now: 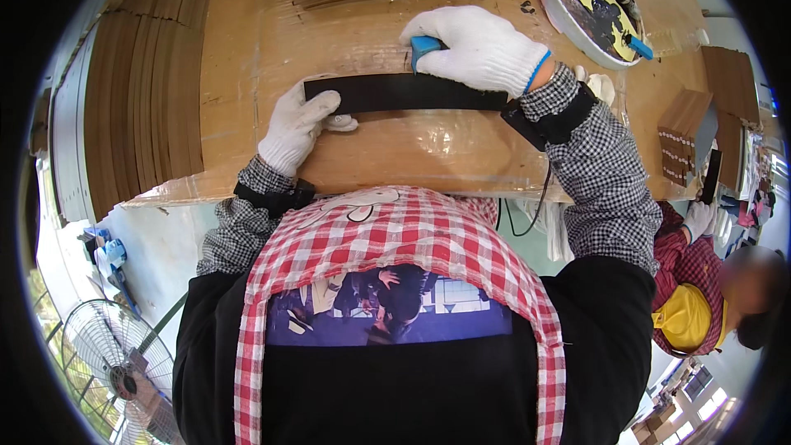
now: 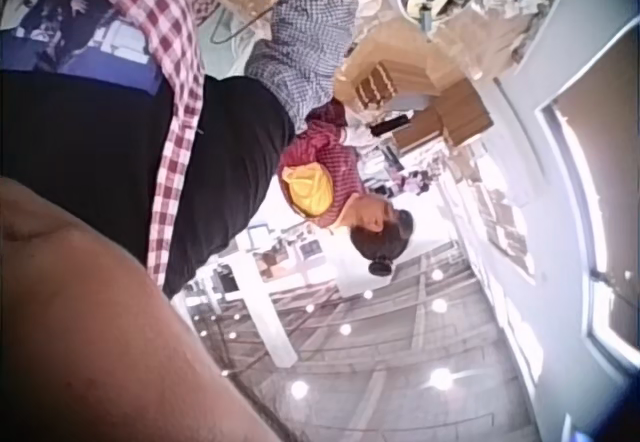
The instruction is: The recorder is wiping wooden furniture components with a cloth and using a sanding block to clean the edges and surfaces before stacking them.
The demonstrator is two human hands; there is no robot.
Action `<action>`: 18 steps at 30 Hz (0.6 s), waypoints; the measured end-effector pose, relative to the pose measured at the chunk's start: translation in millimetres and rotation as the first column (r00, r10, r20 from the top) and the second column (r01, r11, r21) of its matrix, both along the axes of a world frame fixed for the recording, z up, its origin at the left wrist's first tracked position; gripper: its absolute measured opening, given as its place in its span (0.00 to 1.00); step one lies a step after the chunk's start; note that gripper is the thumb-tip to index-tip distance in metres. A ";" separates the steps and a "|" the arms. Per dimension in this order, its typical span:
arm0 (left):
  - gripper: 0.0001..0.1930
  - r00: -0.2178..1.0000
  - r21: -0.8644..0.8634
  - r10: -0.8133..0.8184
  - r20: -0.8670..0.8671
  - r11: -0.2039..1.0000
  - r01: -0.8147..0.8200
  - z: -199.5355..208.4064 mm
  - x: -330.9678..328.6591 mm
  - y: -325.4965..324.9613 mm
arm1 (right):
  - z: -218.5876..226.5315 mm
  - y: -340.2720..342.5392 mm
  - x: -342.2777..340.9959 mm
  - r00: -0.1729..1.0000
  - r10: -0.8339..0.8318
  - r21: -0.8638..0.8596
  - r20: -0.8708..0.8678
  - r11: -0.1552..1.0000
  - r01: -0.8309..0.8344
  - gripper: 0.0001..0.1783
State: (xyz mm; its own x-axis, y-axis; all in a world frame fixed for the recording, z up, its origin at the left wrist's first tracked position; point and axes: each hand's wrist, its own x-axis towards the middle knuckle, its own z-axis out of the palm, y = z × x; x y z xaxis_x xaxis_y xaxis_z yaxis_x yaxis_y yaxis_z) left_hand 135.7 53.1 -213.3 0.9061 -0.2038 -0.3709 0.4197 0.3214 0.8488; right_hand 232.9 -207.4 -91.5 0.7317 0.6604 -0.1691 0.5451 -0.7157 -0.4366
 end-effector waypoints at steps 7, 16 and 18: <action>0.24 0.999 0.000 -0.013 0.031 1.000 0.013 -2.7 0.7 0.4 | -3.7 14.1 -2.8 0.996 -0.072 0.048 -0.046 0.996 0.074 0.23; 0.26 1.000 -0.042 -0.007 0.023 0.999 0.008 -0.3 0.0 1.8 | -0.3 -10.3 11.5 0.988 -0.056 0.112 -0.147 0.991 0.073 0.24; 0.26 1.000 -0.039 0.001 0.007 0.999 0.000 2.0 -0.2 -0.3 | -8.9 -4.2 8.3 0.992 -0.032 0.113 -0.119 0.993 0.046 0.24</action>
State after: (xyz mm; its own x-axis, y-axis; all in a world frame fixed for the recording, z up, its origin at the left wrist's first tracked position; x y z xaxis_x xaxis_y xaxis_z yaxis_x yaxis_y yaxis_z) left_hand 135.5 52.8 -211.3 0.9089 -0.2174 -0.3559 0.4132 0.3542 0.8389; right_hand 241.2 -211.6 -100.5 0.7369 0.6519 -0.1787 0.4586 -0.6764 -0.5763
